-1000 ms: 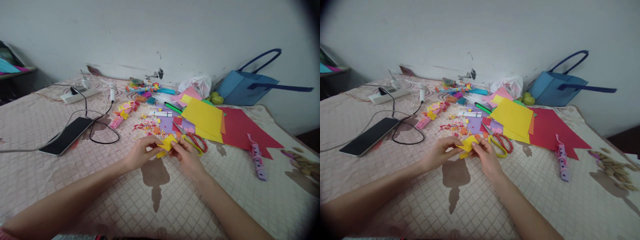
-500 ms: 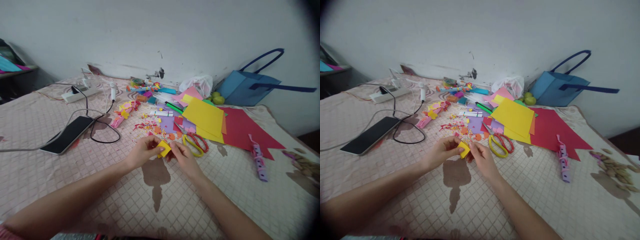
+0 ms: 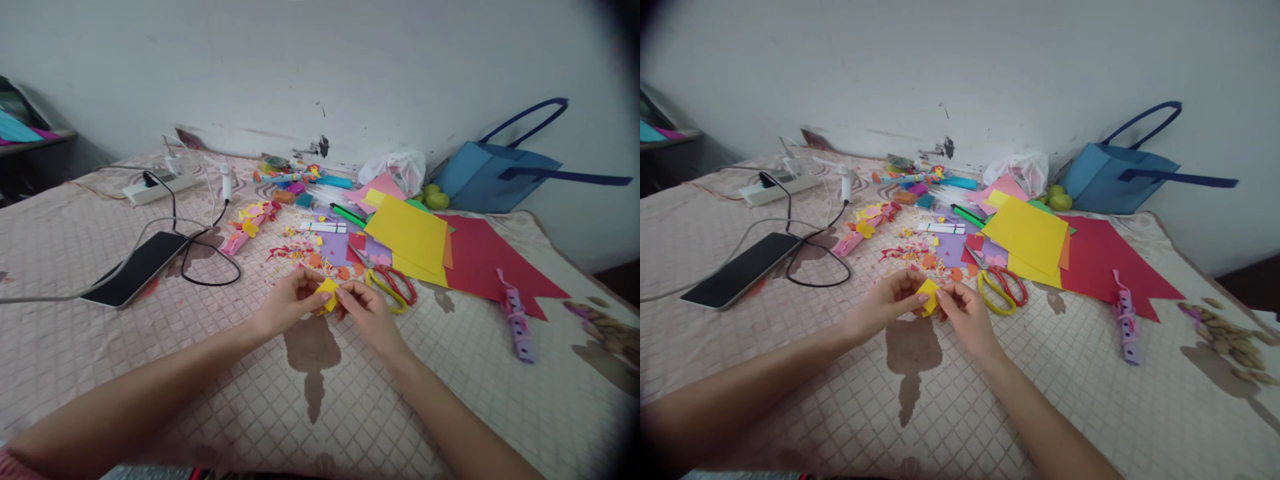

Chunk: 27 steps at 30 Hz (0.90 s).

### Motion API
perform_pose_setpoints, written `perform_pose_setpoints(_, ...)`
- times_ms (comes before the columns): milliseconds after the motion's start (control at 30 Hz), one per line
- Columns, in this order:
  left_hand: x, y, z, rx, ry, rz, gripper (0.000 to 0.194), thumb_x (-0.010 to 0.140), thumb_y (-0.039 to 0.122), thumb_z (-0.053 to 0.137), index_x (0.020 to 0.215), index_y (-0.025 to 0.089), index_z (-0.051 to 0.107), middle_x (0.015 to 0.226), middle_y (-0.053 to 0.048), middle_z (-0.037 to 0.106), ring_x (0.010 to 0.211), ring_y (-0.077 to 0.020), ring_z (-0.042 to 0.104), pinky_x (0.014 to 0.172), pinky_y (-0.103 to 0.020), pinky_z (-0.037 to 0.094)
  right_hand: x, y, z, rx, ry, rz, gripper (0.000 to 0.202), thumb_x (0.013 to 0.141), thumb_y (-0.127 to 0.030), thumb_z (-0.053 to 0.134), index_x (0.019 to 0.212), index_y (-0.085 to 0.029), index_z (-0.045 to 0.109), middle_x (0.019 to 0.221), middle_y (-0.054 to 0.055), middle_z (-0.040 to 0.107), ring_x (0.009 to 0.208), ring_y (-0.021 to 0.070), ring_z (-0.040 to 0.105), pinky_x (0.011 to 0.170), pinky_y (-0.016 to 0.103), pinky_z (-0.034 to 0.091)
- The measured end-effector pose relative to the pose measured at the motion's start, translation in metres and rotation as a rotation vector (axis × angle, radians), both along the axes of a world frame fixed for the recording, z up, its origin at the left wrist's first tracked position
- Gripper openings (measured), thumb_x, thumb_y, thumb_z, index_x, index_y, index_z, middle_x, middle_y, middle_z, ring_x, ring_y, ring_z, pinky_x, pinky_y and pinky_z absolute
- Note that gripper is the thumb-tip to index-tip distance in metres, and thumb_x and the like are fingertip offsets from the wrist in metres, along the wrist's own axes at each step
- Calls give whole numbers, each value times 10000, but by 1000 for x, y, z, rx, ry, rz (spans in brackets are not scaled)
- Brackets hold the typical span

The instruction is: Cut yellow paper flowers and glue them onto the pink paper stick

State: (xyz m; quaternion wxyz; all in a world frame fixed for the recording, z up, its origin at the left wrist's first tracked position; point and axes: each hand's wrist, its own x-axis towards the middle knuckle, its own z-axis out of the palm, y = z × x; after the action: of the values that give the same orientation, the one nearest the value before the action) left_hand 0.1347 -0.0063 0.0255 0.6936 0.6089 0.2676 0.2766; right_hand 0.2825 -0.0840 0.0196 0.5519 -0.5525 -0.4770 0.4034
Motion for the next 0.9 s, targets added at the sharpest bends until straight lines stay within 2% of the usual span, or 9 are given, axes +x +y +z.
perform_pose_setpoints(100,-1,-1,2,-32,130,-65,276,712,373,664,734,123,547,619,-1,589,557,-89,554,547,-217,440,0,0,-2,1,13,-9,208,825,-369,566,724,-190,596,596,-16,556,534,113,511,526,251,429)
perform_pose_setpoints(233,-1,-1,1,-66,164,-72,269,701,362,675,664,124,554,572,3,595,518,-80,550,522,-201,428,0,0,-2,-5,19,-8,201,829,-359,564,730,-187,596,604,-14,555,540,114,510,535,257,428)
perform_pose_setpoints(500,-1,0,0,-78,155,-44,267,670,356,698,642,132,554,546,12,598,491,-78,547,502,-196,433,0,0,-2,-12,47,-20,207,816,-377,575,731,-189,596,602,-11,545,543,117,505,527,254,431)
perform_pose_setpoints(733,-2,0,-2,-63,177,-137,262,694,366,681,722,119,597,613,-21,643,548,-98,587,553,-222,462,1,0,-4,-9,48,-35,202,817,-366,578,722,-188,588,605,-17,550,528,107,497,524,250,421)
perform_pose_setpoints(900,-2,-1,-2,-117,162,-117,222,695,328,687,693,124,597,575,-5,635,508,-85,574,532,-210,454,-1,1,-1,-5,61,-33,221,831,-371,564,711,-188,590,602,-17,544,538,107,506,527,246,423)
